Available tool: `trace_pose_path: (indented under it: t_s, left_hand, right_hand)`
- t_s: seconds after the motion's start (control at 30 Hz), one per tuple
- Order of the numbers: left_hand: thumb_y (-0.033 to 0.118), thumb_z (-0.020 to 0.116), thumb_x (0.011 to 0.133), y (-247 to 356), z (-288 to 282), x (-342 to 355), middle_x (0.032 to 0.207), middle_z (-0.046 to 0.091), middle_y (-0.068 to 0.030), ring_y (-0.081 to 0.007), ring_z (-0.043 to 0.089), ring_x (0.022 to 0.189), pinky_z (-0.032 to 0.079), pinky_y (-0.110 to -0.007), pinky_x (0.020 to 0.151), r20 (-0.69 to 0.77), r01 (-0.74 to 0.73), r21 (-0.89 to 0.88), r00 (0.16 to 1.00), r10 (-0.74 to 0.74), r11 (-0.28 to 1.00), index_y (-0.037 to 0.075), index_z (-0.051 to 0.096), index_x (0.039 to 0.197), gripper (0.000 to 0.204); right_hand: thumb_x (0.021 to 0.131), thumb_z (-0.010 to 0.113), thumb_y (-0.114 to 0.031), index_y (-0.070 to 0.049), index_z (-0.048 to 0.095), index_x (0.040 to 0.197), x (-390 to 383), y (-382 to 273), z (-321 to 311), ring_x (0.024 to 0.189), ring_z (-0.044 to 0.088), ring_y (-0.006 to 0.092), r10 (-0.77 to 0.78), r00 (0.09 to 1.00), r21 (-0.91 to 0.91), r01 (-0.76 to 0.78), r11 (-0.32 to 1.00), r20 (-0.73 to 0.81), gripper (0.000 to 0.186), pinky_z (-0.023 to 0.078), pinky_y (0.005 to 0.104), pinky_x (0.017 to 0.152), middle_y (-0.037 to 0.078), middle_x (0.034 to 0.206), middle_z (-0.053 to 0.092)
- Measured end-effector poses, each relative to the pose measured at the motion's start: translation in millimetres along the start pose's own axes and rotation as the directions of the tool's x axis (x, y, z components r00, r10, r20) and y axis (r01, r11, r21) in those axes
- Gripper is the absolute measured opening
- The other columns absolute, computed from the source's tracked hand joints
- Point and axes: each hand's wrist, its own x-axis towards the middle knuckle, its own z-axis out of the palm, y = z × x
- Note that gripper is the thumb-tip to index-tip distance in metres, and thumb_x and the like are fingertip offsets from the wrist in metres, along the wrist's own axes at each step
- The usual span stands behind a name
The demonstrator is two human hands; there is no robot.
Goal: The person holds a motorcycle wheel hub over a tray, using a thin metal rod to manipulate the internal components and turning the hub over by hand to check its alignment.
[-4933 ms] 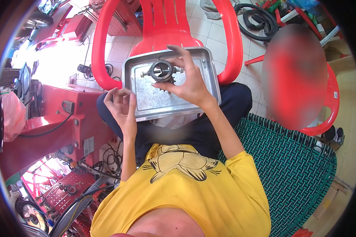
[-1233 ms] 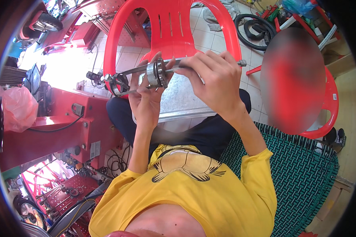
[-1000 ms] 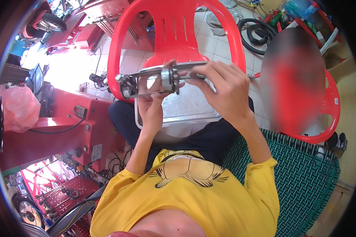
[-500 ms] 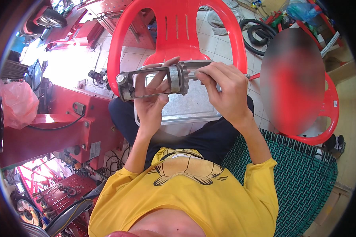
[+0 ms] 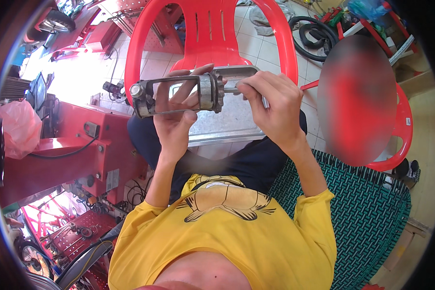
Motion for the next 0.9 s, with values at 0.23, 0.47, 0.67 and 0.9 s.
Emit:
trace_pose_path:
  t_s: [0.23, 0.47, 0.67, 0.9]
  left_hand:
    - [0.032, 0.077, 0.096, 0, 2, -1, 0.15, 0.044, -0.0386, -0.0437, 0.059, 0.13, 0.058, -0.048, 0.098, 0.001, 0.007, 0.041, 1.0, -0.007, 0.999, 0.0, 0.032, 0.15, 0.076]
    - [0.007, 0.079, 0.091, -4, -1, -5, 0.154, 0.048, -0.0271, -0.0379, 0.055, 0.138, 0.053, -0.047, 0.108, 0.039, 0.083, -0.085, 0.996, -0.08, 0.993, 0.001, 0.029, 0.153, 0.08]
    - [0.007, 0.078, 0.091, -8, 0, -8, 0.153, 0.047, -0.0292, -0.0366, 0.056, 0.136, 0.054, -0.045, 0.107, 0.029, 0.077, -0.102, 0.997, -0.074, 0.992, 0.001, 0.032, 0.149, 0.075]
    - [0.015, 0.077, 0.094, -9, -1, -9, 0.15, 0.047, -0.0332, -0.0383, 0.058, 0.132, 0.056, -0.045, 0.103, 0.036, 0.08, -0.093, 0.996, -0.077, 0.992, -0.001, 0.032, 0.149, 0.072]
  right_hand:
    - [0.083, 0.081, -0.008, -0.006, 0.07, 0.092, -3, -1, 1, 0.065, 0.065, 0.0259, 0.017, 0.999, 0.015, -0.016, 1.0, -0.034, 0.014, 0.047, 0.0343, 0.066, 0.006, 0.079, 0.07]
    - [0.09, 0.076, -0.011, -0.006, 0.07, 0.093, -10, 1, 4, 0.066, 0.064, 0.0262, 0.092, 0.996, 0.075, -0.092, 0.993, 0.004, 0.008, 0.046, 0.0369, 0.064, 0.006, 0.077, 0.07]
    - [0.091, 0.075, -0.011, -0.005, 0.07, 0.093, -16, 1, 4, 0.066, 0.064, 0.0273, 0.196, 0.977, 0.124, -0.205, 0.971, 0.082, 0.008, 0.046, 0.038, 0.062, 0.006, 0.075, 0.069]
    - [0.086, 0.08, -0.011, -0.005, 0.07, 0.092, -19, 0, 9, 0.061, 0.064, 0.0228, 0.183, 0.983, 0.159, -0.183, 0.97, 0.013, 0.013, 0.047, 0.0336, 0.06, 0.005, 0.074, 0.071]
